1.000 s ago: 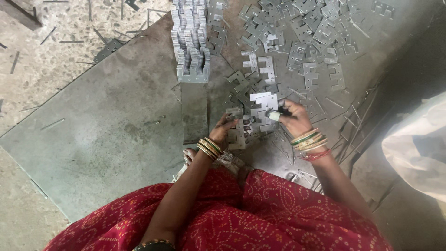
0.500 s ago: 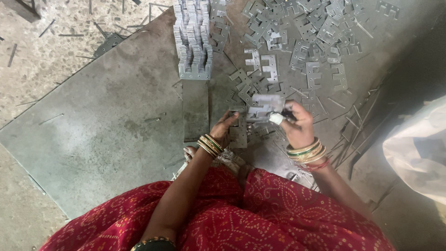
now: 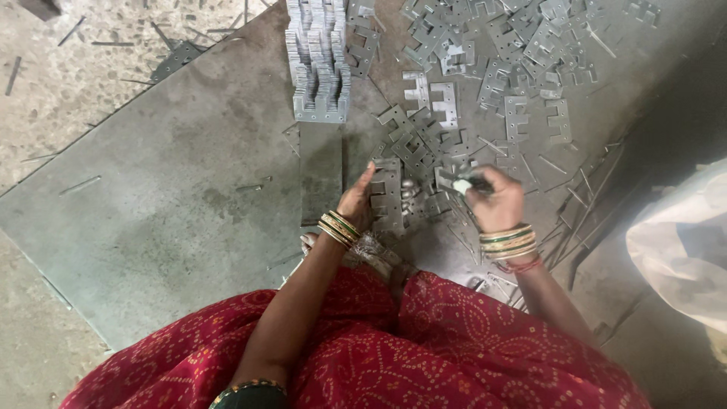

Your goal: The person sits on the floor and sorts a large pile of metal brackets. They pick up brackets one by one, inspect them, and stack them into neat piles. The person occasionally uses a metal rod to move brackets around.

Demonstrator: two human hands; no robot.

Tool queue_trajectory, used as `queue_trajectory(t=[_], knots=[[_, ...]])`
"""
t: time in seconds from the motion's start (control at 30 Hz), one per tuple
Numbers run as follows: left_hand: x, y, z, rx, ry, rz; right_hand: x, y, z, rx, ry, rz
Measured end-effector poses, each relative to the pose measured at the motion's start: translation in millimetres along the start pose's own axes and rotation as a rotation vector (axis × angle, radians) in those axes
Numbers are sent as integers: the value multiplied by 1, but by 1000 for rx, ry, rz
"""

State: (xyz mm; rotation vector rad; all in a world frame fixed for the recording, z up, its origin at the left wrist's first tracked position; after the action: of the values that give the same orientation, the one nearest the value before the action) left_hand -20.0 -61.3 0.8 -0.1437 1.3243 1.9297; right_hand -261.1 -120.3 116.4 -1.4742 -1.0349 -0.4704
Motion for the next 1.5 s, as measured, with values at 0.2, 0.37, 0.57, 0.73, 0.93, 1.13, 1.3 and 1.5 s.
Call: queue_trajectory(t=[0.2,0.37,0.57,0.73,0.93,1.13,1.3,1.5], knots=[[4,6,-1,-71,45,3,-3,6,-9,121,120,-476],[7,6,5,-115,5,-17,-44,6,-19,56,101,237],[4,10,8,-51,29,20,-86,33,-4,266,-378,840],[5,6,10,-90,11,4,-97,28,6,335,-303,795],[11,-5,5,-117,-43,-33,-78,24,12,135,-354,587],[6,-2,7,-157,-90,-57,-36,48,-8,53,-675,575],[4,-6,14,-144,-131,-5,-31,95,-41,267,-389,708],[4,-24,21,-229,-136,-2,-29,128,-48,353,-330,849]])
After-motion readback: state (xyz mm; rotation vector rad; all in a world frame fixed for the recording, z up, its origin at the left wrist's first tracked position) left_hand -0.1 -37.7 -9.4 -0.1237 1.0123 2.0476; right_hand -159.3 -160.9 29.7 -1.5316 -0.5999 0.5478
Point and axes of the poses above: each hand's wrist, its own z-axis away from the middle knuckle, its own y-axis out of the palm, x = y × z, the point moved 3 cm from there along -z, towards the middle knuckle, and after that the axes turned 3 degrees about -z, right-handed, at the moved point
